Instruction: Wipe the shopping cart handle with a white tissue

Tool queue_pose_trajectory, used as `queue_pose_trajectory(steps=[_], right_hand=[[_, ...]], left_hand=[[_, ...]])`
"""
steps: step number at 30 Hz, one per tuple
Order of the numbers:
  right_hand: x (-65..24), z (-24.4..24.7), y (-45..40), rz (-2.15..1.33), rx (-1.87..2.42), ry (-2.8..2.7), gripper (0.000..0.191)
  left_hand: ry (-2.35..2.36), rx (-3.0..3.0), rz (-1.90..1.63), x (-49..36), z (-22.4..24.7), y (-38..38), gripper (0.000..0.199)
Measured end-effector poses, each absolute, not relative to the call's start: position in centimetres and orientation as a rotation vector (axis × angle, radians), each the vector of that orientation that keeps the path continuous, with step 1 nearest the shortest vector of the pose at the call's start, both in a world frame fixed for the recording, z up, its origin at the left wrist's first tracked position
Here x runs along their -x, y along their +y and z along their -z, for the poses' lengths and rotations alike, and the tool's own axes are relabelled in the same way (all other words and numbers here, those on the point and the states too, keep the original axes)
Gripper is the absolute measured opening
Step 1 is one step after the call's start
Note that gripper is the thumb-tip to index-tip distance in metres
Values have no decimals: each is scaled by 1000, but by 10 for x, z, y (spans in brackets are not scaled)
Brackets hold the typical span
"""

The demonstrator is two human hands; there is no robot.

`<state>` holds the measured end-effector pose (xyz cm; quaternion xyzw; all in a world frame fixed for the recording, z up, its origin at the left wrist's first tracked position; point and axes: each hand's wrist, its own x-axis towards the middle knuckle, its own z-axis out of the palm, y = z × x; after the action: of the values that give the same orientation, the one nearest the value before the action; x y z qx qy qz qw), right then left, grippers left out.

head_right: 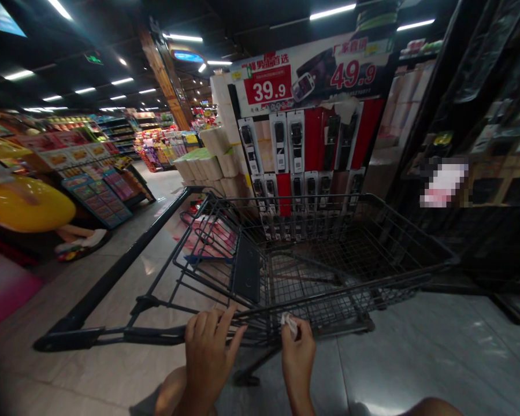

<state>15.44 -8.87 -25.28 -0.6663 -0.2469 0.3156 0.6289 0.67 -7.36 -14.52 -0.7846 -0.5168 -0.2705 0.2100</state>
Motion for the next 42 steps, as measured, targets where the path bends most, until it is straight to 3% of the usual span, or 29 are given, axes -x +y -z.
queue_pose_trajectory(steps=[4,9,21,28,35,42], right_hand=[[-148,227,-89,-871,1464,-477,34],[-141,211,-90,-813,1440,-515,28],[-153,272,-90,-600,1558,-628,22],[-153,281,-89,-444,1587,-734,20],[-136,261,-95,-649,1531,-551,33],[-118,226,-97,-698,1384,-563,30]], left_hand=[[-1420,2177,722,-5,148,-73,26],[-1411,2152,746,-3,152,-71,24],[-1387,2119,869,-2,166,-65,25],[-1395,2126,841,-3,159,-67,24],[-1433,2161,719,-4,149,-72,23],[-1433,2168,734,-4,150,-71,22]])
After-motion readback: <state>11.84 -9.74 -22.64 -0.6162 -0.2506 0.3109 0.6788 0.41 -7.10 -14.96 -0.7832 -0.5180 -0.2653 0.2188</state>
